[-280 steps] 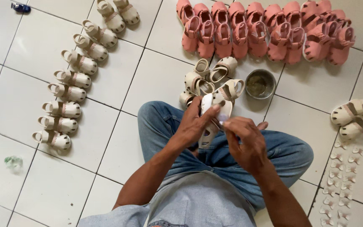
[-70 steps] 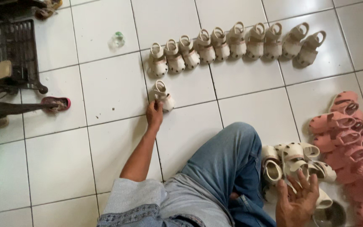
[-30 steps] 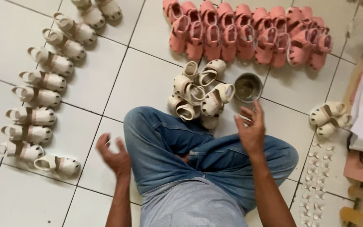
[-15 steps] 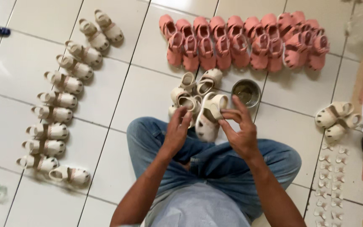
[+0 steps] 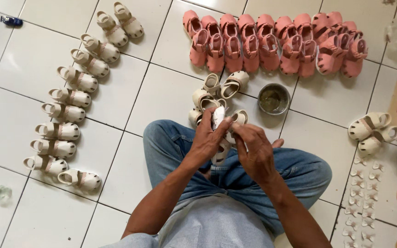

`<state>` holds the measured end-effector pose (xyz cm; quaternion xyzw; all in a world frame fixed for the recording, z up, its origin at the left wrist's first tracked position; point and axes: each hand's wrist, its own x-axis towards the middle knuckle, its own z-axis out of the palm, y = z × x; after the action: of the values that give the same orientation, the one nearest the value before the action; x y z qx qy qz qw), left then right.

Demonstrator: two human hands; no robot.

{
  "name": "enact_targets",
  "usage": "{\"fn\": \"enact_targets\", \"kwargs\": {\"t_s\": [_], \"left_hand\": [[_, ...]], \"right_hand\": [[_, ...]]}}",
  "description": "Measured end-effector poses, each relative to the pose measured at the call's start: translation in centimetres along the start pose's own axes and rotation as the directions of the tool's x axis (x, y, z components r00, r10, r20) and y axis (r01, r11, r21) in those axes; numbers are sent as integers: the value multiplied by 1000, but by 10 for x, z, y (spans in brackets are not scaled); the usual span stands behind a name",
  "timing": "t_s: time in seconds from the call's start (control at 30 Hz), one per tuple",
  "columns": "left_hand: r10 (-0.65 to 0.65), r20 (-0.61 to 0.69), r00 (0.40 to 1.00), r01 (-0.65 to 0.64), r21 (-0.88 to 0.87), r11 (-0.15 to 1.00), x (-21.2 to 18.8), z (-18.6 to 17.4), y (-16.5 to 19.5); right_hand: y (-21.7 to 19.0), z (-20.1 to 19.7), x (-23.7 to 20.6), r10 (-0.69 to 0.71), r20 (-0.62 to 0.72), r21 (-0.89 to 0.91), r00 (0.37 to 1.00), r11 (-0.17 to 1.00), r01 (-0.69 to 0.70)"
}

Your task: The person sits on a tiled floor surrounded by rows of white and pink children's shoes. They hold a white shoe, dip their fingers into a small bowl of liquid, and rub and press the shoe's strap, edges and upper, working one shoe at a time and placing it back with the others.

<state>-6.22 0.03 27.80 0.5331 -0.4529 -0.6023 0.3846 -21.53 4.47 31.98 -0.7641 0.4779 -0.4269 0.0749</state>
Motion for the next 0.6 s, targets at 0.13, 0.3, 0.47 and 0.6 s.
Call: {"fn": "enact_targets", "kwargs": {"t_s": [0.13,0.3,0.47,0.6], "left_hand": [[-120,38,992,119,32,992,4,-3,-5],[-94,18,995,95,-324,941,15,-18,-6],[-26,116,993,70,-391,918,6,-27,5],[25,135,990,27,-372,928,-3,-17,19]], "right_hand": [[11,-5,-8,-156,50,54,986,987,154],[4,-22,-27,-156,27,141,987,978,150],[5,-27,-28,265,4,433,964,869,-240],[10,-33,-25,283,43,447,958,852,-272]]}}
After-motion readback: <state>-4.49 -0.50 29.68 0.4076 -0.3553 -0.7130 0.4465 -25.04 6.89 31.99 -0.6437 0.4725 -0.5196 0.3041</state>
